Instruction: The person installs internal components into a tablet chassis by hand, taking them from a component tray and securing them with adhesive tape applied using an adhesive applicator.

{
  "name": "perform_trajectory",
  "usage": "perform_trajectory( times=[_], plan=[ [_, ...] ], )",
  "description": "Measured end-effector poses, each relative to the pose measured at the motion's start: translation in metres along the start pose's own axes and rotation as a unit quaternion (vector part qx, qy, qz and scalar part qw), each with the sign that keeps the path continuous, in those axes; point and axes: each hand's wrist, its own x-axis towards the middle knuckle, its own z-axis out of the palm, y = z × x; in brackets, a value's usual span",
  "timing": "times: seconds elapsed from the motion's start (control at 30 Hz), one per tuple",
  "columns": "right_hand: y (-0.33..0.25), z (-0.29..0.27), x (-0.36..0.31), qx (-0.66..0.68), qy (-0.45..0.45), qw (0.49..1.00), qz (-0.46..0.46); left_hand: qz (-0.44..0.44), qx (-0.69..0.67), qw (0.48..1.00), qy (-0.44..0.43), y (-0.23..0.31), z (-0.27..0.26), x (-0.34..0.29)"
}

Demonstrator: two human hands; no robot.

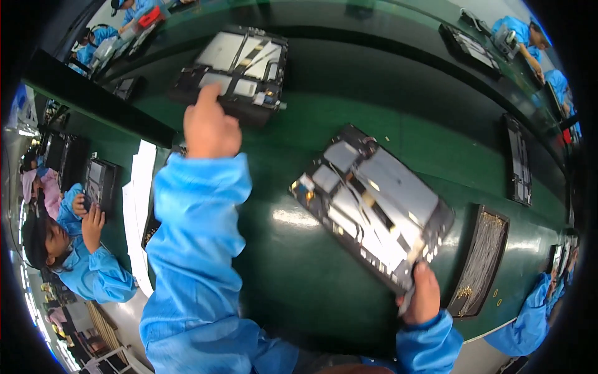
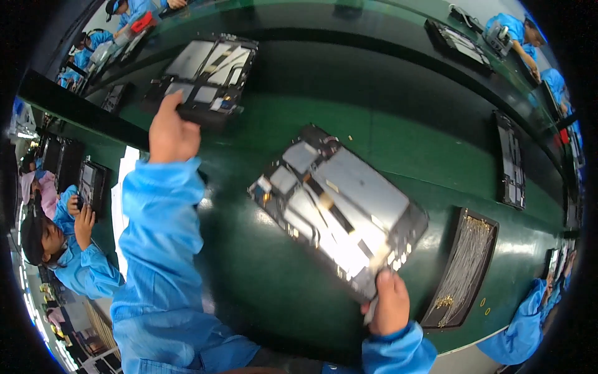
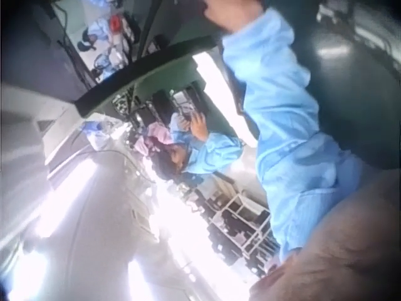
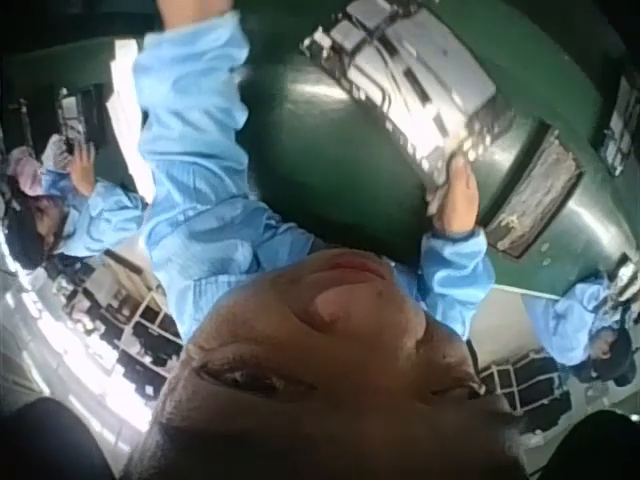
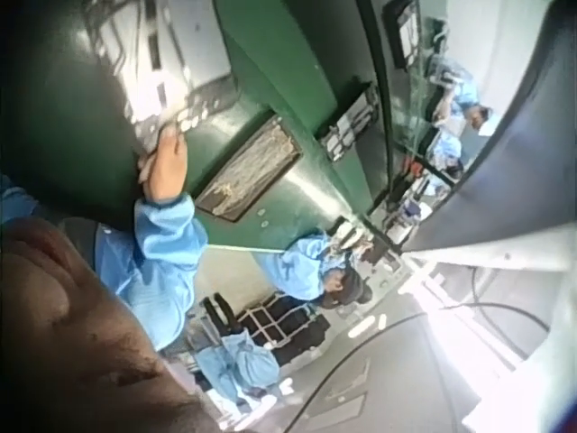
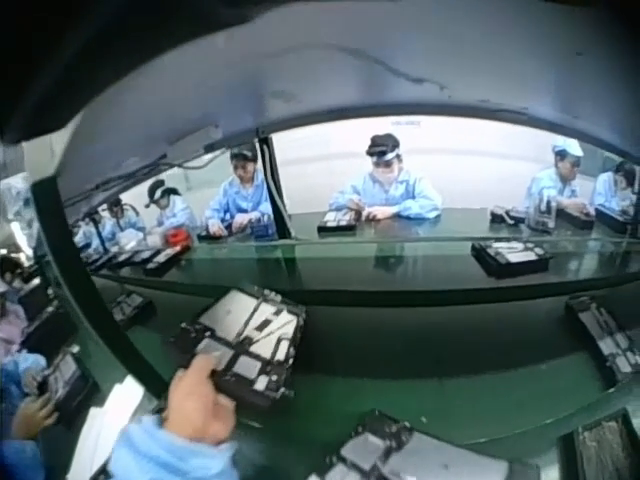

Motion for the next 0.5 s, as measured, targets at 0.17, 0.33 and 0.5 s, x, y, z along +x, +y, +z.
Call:
perform_trajectory(
  times=[0.17, 0.33, 0.5],
  plan=[
    [-0.066, 0.044, 0.085, 0.088, 0.114, 0.978, -0.149, -0.078, -0.167, 0.98, -0.08, 0.048, -0.019, -0.053],
    [-0.02, 0.052, 0.025, -0.031, -0.176, 0.982, -0.056, -0.09, -0.129, 0.982, -0.1, 0.085, -0.056, -0.117],
    [0.055, 0.038, -0.054, -0.186, -0.404, 0.893, 0.064, -0.145, -0.033, 0.953, -0.262, 0.072, -0.062, -0.168]
  ],
)
